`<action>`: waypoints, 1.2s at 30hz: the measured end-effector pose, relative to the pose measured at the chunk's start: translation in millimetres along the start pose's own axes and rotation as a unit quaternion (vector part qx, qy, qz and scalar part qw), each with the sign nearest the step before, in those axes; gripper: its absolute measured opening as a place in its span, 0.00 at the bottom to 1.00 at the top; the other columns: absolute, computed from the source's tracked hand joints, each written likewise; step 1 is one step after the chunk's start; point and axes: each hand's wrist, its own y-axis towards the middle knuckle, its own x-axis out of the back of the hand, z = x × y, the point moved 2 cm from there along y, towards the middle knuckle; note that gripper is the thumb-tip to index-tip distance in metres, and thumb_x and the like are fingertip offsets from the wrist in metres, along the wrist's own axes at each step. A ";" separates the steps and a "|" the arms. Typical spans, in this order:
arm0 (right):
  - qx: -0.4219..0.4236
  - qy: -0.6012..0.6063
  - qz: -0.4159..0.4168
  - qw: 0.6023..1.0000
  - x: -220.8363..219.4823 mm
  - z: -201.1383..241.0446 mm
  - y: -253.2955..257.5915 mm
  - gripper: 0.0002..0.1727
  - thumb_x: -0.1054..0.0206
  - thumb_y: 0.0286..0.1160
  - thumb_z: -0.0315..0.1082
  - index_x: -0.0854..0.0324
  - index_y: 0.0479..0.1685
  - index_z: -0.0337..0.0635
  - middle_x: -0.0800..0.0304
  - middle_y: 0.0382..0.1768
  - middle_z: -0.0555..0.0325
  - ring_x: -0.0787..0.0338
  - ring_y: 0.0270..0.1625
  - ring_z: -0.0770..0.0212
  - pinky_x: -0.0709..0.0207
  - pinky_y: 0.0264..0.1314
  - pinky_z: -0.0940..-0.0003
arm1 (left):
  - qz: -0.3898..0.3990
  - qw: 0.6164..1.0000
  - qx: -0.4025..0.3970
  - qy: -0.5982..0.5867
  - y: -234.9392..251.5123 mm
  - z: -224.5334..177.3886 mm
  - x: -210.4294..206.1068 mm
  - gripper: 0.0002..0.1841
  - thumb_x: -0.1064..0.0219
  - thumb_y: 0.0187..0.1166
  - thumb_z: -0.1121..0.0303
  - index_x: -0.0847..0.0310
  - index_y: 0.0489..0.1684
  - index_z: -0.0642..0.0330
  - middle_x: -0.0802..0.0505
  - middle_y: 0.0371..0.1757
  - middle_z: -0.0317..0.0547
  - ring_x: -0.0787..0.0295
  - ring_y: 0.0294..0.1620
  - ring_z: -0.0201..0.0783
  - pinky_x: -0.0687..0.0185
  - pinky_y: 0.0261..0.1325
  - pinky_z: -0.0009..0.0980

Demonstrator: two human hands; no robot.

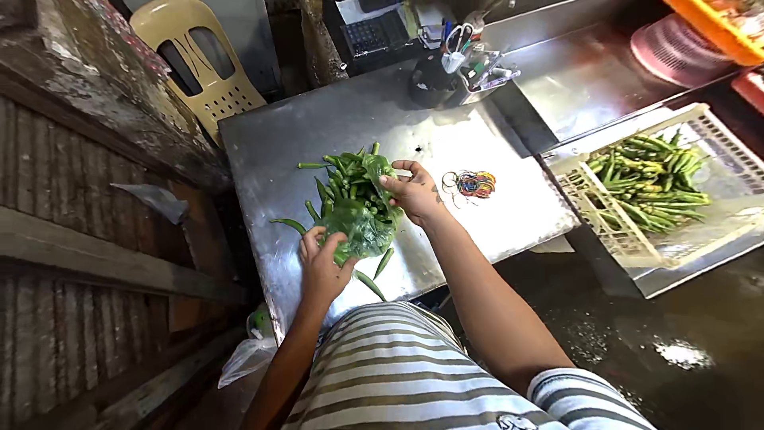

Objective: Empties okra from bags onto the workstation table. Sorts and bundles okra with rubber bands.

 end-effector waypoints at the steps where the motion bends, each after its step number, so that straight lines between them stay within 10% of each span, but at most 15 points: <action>1: -0.007 0.006 -0.012 1.000 3.6 1.2 -3.8 0.30 0.23 0.71 0.29 0.31 0.72 0.46 0.08 0.39 0.52 0.13 0.25 0.64 0.21 0.22 0.72 | 0.001 1.000 -0.012 -0.004 2.3 0.0 -2.0 0.12 0.23 0.62 0.49 0.10 0.38 0.39 0.21 0.72 0.50 0.28 0.75 0.53 0.31 0.75 0.57; 11: 0.062 0.125 -0.058 0.988 54.8 58.9 -34.1 0.17 0.42 0.76 0.26 0.24 0.62 0.47 0.13 0.37 0.60 0.15 0.25 0.68 0.17 0.26 0.71 | 0.036 0.952 -0.105 -0.285 12.4 -38.1 4.3 0.07 0.29 0.72 0.74 0.18 0.24 0.62 0.08 0.46 0.48 0.11 0.54 0.37 0.14 0.59 0.33; 14: 0.166 0.032 -0.032 0.985 39.8 81.2 -24.9 0.22 0.38 0.65 0.26 0.25 0.62 0.48 0.12 0.34 0.62 0.14 0.26 0.67 0.17 0.25 0.69 | -0.010 0.943 -0.028 -0.333 22.0 -37.6 2.7 0.06 0.31 0.72 0.76 0.18 0.25 0.62 0.08 0.44 0.47 0.11 0.52 0.37 0.13 0.57 0.35; 19: 0.110 -0.092 0.034 0.989 22.3 50.2 23.2 0.23 0.27 0.78 0.35 0.29 0.68 0.40 0.14 0.31 0.56 0.15 0.27 0.63 0.16 0.32 0.64 | 0.002 0.972 0.184 -0.144 36.6 3.6 -4.9 0.10 0.32 0.78 0.64 0.12 0.36 0.63 0.08 0.40 0.48 0.11 0.45 0.41 0.16 0.55 0.48; 23: 0.151 -0.235 -0.006 0.960 49.3 21.3 24.2 0.27 0.32 0.82 0.47 0.28 0.72 0.40 0.13 0.38 0.53 0.12 0.34 0.59 0.14 0.39 0.59 | -0.043 0.956 0.236 -0.169 32.5 11.1 7.3 0.11 0.32 0.78 0.66 0.21 0.25 0.59 0.17 0.23 0.39 0.19 0.27 0.34 0.21 0.37 0.39; 27: 0.084 -0.417 -0.045 0.904 100.0 -34.5 4.8 0.35 0.30 0.77 0.58 0.24 0.71 0.38 0.13 0.51 0.37 0.11 0.50 0.39 0.18 0.55 0.36 | -0.068 0.931 0.284 -0.220 28.3 28.0 2.8 0.09 0.34 0.83 0.69 0.18 0.31 0.62 0.12 0.30 0.43 0.14 0.32 0.34 0.16 0.42 0.37; 30: 0.028 -0.426 -0.044 0.903 124.3 -73.1 -17.5 0.41 0.25 0.69 0.58 0.27 0.75 0.37 0.17 0.63 0.34 0.12 0.59 0.41 0.17 0.64 0.42 | -0.066 0.906 0.328 -0.259 29.9 27.5 -4.0 0.11 0.37 0.87 0.66 0.19 0.35 0.62 0.12 0.33 0.46 0.14 0.34 0.36 0.16 0.40 0.38; 36: 0.027 -0.359 -0.046 0.932 138.8 -95.6 -38.3 0.26 0.21 0.70 0.45 0.21 0.55 0.35 0.18 0.36 0.52 0.18 0.38 0.57 0.21 0.49 0.54 | -0.054 0.877 0.349 -0.327 46.6 3.7 -5.1 0.14 0.39 0.90 0.61 0.16 0.53 0.65 0.09 0.44 0.53 0.10 0.45 0.42 0.13 0.49 0.44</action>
